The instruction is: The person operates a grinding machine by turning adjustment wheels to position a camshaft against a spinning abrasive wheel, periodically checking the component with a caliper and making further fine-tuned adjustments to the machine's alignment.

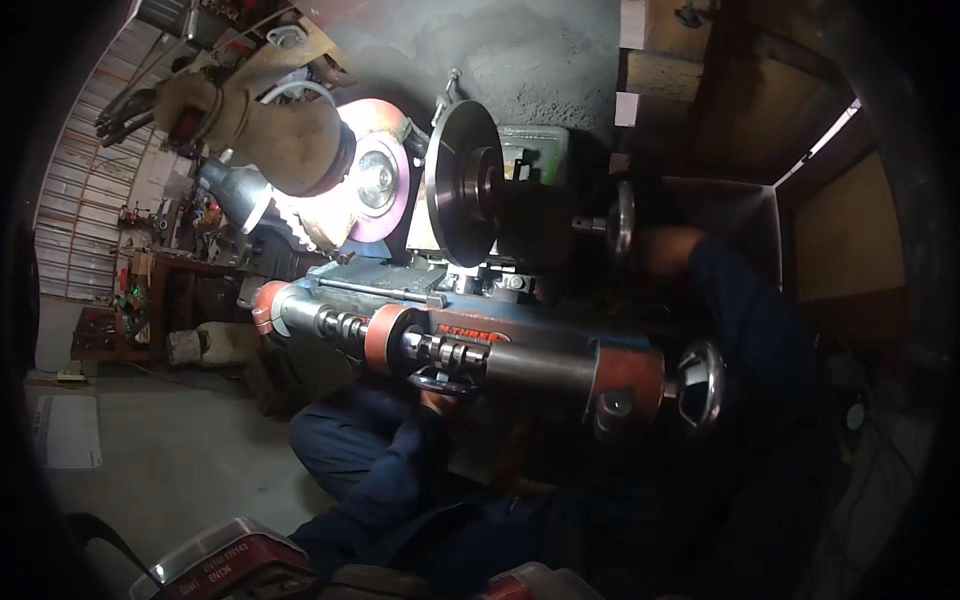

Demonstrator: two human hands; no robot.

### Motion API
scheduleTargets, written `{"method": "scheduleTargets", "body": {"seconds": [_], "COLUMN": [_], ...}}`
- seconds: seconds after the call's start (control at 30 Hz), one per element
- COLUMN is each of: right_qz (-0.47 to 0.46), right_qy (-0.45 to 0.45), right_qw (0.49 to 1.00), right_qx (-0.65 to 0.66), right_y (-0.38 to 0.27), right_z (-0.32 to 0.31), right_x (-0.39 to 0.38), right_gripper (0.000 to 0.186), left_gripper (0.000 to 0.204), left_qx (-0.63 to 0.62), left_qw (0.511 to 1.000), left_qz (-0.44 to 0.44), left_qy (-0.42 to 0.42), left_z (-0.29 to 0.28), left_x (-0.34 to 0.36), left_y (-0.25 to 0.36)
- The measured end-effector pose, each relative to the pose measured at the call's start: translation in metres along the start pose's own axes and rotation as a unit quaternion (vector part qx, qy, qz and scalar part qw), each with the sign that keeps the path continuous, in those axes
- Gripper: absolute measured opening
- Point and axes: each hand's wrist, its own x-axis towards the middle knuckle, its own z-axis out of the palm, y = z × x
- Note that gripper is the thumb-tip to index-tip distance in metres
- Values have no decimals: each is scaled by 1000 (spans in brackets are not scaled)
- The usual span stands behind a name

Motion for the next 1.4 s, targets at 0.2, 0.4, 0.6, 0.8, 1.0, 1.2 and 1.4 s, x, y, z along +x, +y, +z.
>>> {"method": "scheduleTargets", "body": {"seconds": [0.2, 0.4, 0.6, 0.8, 1.0, 1.2, 1.4], "right_qz": [43, 64, 65, 83, 7, 152, 30], "right_qy": [288, 145, -27, 364, 260, 0, 96], "right_qw": [943, 964, 975, 927, 946, 949, 991], "right_qx": [163, 212, 211, 29, 190, 278, 93], "right_y": [18, -2, 23, 36, -6, -2, 31], "right_z": [0, -1, 19, 8, -11, -22, 25], "right_x": [-6, -41, 9, 11, -36, -33, 27], "right_gripper": [15, 21, 20, 26, 19, 21, 30], "left_gripper": [60, 81, 62, 61, 61, 59, 74], "left_qx": [269, -276, 88, 18, -217, 83, 336], "left_qw": [950, 942, 959, 934, 968, 979, 892], "left_qz": [159, -11, 252, 335, 49, 187, 212], "left_qy": [29, -191, 90, 123, -119, -12, 218], "left_z": [37, 73, 76, 78, 18, 70, 101], "left_x": [-103, -103, -45, -37, -44, -104, -144], "left_y": [46, 58, -8, -11, 36, 79, 67]}}
